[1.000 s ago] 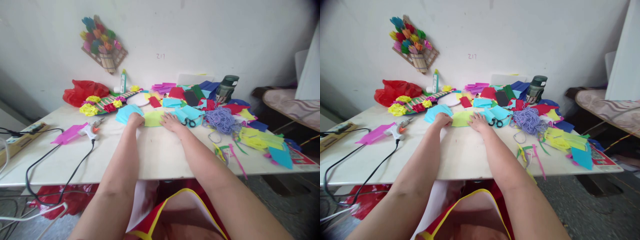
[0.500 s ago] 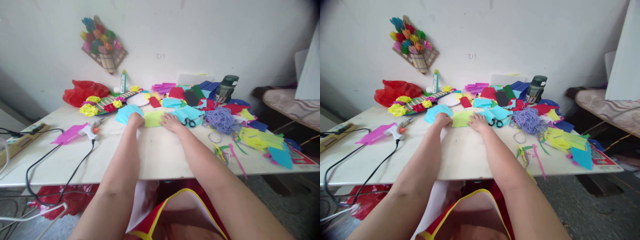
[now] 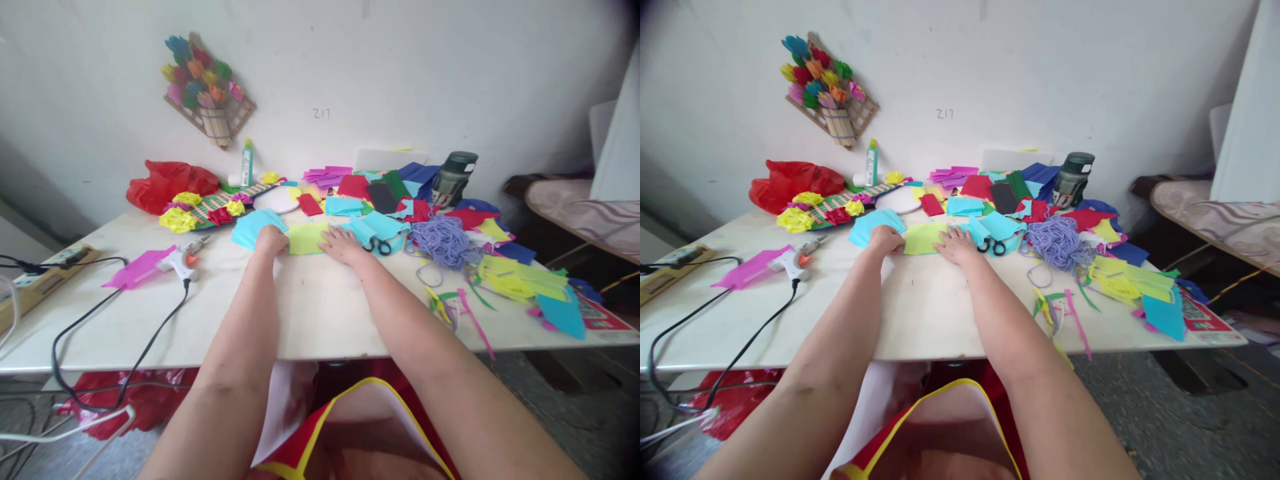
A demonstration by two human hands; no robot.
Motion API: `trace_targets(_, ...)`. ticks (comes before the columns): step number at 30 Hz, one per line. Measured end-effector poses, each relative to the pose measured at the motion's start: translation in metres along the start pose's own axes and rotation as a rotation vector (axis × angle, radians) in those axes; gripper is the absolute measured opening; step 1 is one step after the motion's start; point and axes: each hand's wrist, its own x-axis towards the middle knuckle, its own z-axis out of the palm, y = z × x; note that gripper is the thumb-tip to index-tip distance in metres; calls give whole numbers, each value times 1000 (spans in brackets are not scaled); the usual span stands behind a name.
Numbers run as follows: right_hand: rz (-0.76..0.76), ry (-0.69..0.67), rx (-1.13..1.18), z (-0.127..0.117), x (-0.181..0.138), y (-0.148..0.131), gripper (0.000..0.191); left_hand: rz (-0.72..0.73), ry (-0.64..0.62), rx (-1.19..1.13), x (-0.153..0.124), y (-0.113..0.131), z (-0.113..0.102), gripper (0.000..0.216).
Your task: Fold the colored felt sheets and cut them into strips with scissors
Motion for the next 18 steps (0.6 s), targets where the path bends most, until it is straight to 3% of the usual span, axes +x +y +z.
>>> trace_targets(3,-3,3,1,0,0,0,64,-12,67,-9,-4,1,-1,25)
trace_targets(6,-2,6,5,0,0,-1,63,-11,226,-7,-9,4,-3,40)
trace_targets(10,-13,23,3,0,-1,-1,62,254,427,3,-14,20,4,36)
trace_targets(12,-23,39,-5,0,-3,-2,62,417,384,8,-16,33,17,38)
trace_targets(15,-22,33,-36,-1,-6,-3,58,653,143,77,-19,50,42,44)
trace_targets(18,-18,14,-63,-2,-9,-4,58,686,-36,163,-25,57,58,51)
